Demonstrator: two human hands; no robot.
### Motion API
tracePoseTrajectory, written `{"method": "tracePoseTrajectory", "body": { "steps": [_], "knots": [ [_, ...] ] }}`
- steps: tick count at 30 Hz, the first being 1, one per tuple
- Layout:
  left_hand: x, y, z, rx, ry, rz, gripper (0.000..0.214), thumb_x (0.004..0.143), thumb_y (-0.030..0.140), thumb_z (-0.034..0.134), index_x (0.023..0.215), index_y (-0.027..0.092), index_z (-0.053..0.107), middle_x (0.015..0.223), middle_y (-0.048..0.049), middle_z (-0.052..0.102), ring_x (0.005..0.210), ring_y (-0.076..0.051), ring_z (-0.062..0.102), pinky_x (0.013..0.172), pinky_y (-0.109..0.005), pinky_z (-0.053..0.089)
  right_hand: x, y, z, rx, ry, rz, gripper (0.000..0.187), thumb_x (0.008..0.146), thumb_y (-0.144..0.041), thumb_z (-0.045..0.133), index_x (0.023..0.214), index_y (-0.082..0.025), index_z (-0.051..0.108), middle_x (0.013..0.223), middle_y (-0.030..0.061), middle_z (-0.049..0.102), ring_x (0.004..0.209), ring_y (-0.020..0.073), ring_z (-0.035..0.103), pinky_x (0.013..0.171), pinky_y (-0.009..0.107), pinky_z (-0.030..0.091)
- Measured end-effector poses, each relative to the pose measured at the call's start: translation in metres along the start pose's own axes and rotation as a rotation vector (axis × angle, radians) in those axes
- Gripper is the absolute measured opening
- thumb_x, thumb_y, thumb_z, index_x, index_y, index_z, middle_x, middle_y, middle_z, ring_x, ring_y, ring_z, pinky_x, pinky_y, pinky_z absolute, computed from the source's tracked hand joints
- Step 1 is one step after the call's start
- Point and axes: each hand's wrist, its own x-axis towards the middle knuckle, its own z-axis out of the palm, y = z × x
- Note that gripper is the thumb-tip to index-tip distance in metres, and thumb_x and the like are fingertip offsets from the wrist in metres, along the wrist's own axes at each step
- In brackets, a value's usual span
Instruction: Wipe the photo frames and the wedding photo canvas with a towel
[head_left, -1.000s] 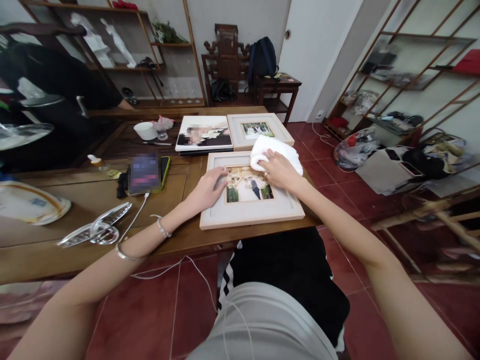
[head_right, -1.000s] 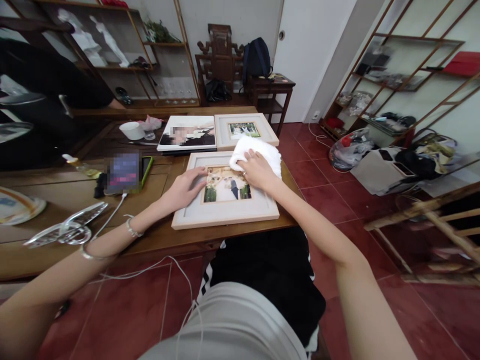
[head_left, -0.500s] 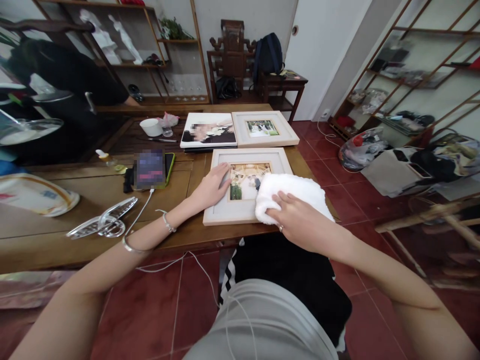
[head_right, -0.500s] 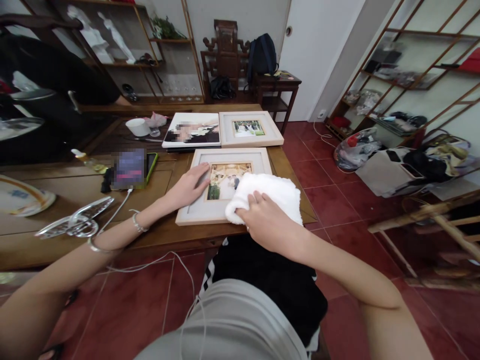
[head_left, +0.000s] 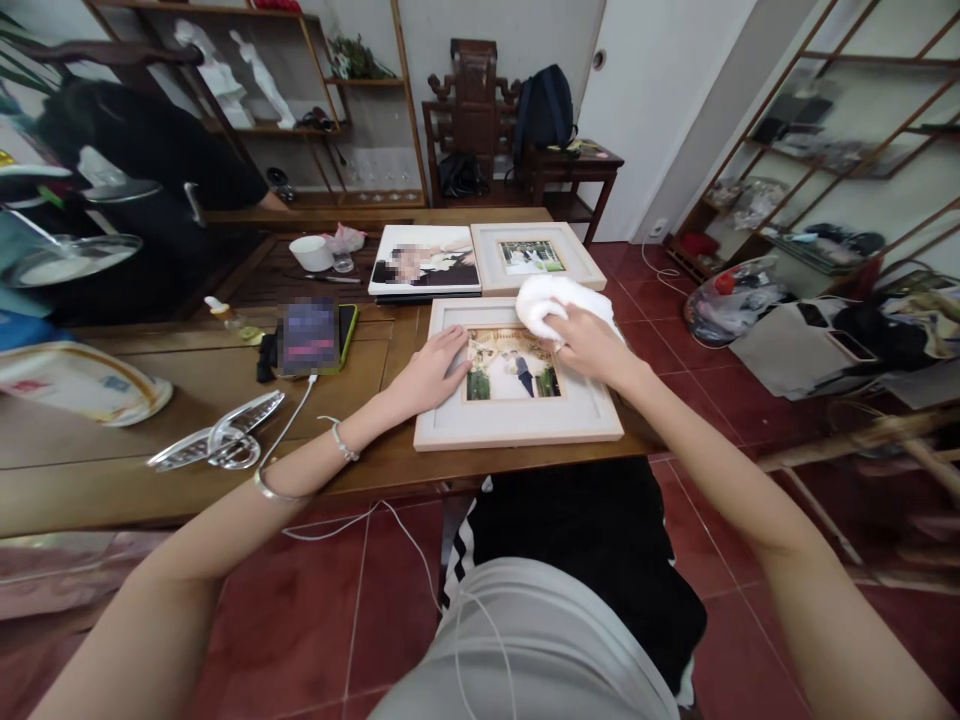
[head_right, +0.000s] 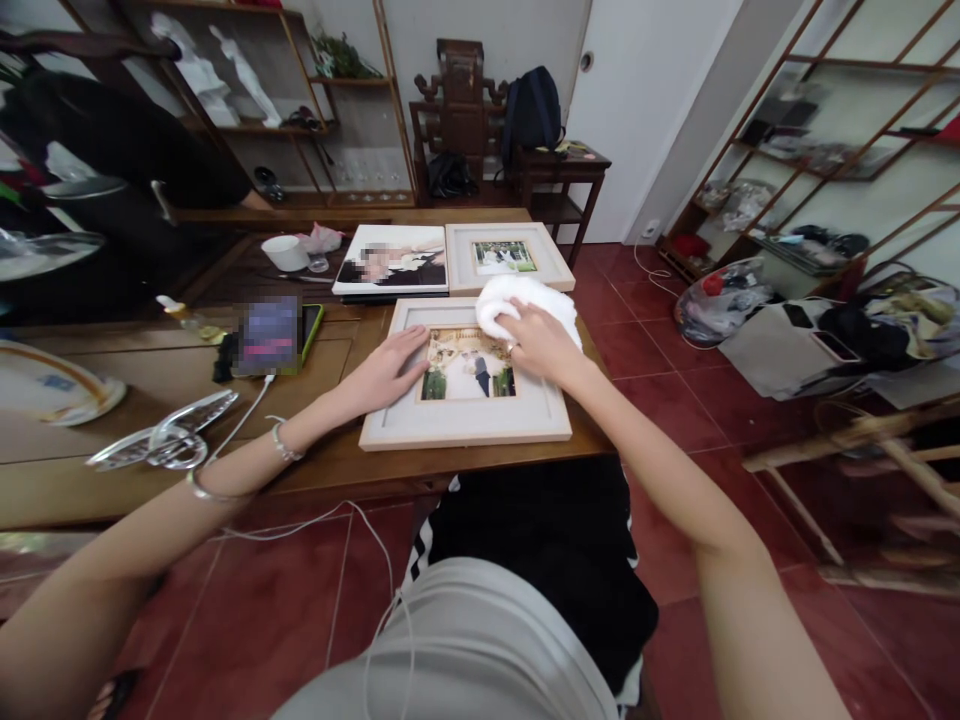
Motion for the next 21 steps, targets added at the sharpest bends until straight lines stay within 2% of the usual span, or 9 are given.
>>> {"method": "tracePoseTrajectory", "body": {
  "steps": [4,7,12,16,21],
  "knots": [
    [-0.001,0.0,0.001,-0.023,0.013,-0.029,0.056,0.095,0.04,0.043,0.144,0.014,0.043,0.154,-0.0173,0.041,0.145,-0.03,0.034,0.116,-0.056,0.032,0.026,0.018,0.009,-0.054,0.018,-0.046,0.044,0.085,-0.009,0.044,0.126,-0.009,0.06,0.147,0.024,0.047,0.134,0.033,0.047,0.107,0.047,0.037],
    [-0.001,0.001,0.001,-0.047,0.035,-0.038,0.056,0.094,0.039,0.046,0.142,0.012,0.046,0.152,-0.0191,0.043,0.144,-0.031,0.035,0.116,-0.055,0.033,0.028,0.017,0.012,-0.083,0.005,-0.09,0.043,0.084,-0.008,0.046,0.124,-0.009,0.061,0.147,0.0242,0.047,0.136,0.0314,0.044,0.11,0.046,0.033],
    [-0.003,0.005,0.002,-0.07,0.051,-0.068,0.054,0.095,0.038,0.046,0.142,0.011,0.046,0.152,-0.0192,0.043,0.144,-0.03,0.035,0.115,-0.055,0.034,0.002,0.0,0.002,-0.071,-0.05,-0.172,0.044,0.079,-0.004,0.048,0.12,-0.01,0.064,0.145,0.0223,0.05,0.136,0.0318,0.045,0.112,0.049,0.034],
    [-0.006,0.006,0.002,-0.055,0.057,-0.079,0.053,0.095,0.036,0.045,0.142,0.013,0.045,0.152,-0.0191,0.042,0.144,-0.031,0.035,0.115,-0.058,0.034,-0.027,-0.019,-0.01,-0.026,-0.124,-0.249,0.043,0.079,-0.006,0.052,0.119,-0.009,0.065,0.143,0.0244,0.051,0.137,0.0334,0.044,0.113,0.05,0.034],
    [-0.011,0.005,-0.002,-0.01,0.046,-0.12,0.054,0.095,0.035,0.043,0.143,0.011,0.043,0.153,-0.0197,0.041,0.144,-0.031,0.035,0.116,-0.056,0.033,-0.05,-0.044,-0.021,0.052,-0.188,-0.296,0.037,0.078,-0.006,0.056,0.113,-0.009,0.068,0.141,0.0261,0.053,0.138,0.0348,0.044,0.113,0.052,0.037]
  ]
}}
